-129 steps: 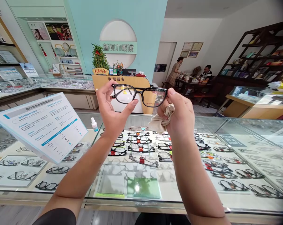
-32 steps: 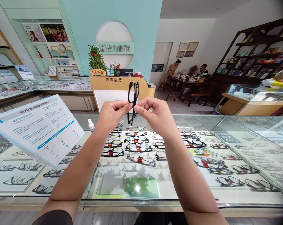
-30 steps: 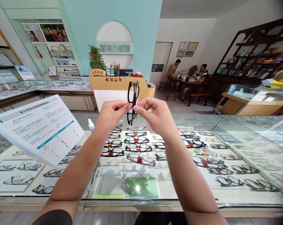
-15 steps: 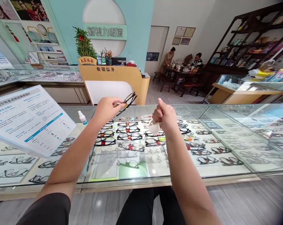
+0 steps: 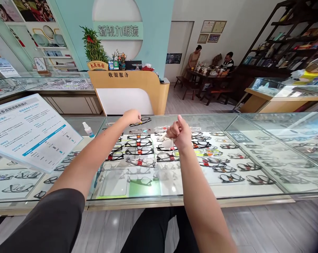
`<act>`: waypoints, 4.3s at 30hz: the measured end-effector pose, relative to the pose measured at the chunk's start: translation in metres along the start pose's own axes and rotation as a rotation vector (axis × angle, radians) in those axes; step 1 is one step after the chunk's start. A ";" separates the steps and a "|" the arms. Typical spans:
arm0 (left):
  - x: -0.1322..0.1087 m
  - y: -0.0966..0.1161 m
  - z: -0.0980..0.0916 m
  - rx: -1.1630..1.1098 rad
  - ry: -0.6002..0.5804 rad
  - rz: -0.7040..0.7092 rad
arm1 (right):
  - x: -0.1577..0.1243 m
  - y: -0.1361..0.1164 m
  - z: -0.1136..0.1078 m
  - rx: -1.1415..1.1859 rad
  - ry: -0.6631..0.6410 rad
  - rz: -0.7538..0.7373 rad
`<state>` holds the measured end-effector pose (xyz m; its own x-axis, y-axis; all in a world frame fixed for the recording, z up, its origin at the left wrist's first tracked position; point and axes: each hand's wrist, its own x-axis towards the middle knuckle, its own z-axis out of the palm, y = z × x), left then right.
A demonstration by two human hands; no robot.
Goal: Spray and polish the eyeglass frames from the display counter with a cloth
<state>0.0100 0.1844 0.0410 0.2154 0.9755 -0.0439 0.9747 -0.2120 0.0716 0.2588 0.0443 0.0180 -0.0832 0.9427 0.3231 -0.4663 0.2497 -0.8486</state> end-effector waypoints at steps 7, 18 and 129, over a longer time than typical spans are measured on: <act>0.027 0.009 0.027 0.049 -0.105 -0.004 | 0.002 0.008 0.001 0.024 0.005 0.005; -0.019 0.003 0.007 0.079 -0.033 0.021 | 0.006 0.010 -0.005 0.186 0.065 -0.034; -0.179 0.002 0.063 -1.584 0.604 0.194 | -0.027 0.057 0.098 -0.216 -0.091 -0.068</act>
<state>-0.0227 0.0053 -0.0135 -0.1008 0.9050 0.4132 -0.1502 -0.4244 0.8929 0.1481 0.0114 0.0025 -0.1421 0.9007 0.4105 -0.2749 0.3625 -0.8905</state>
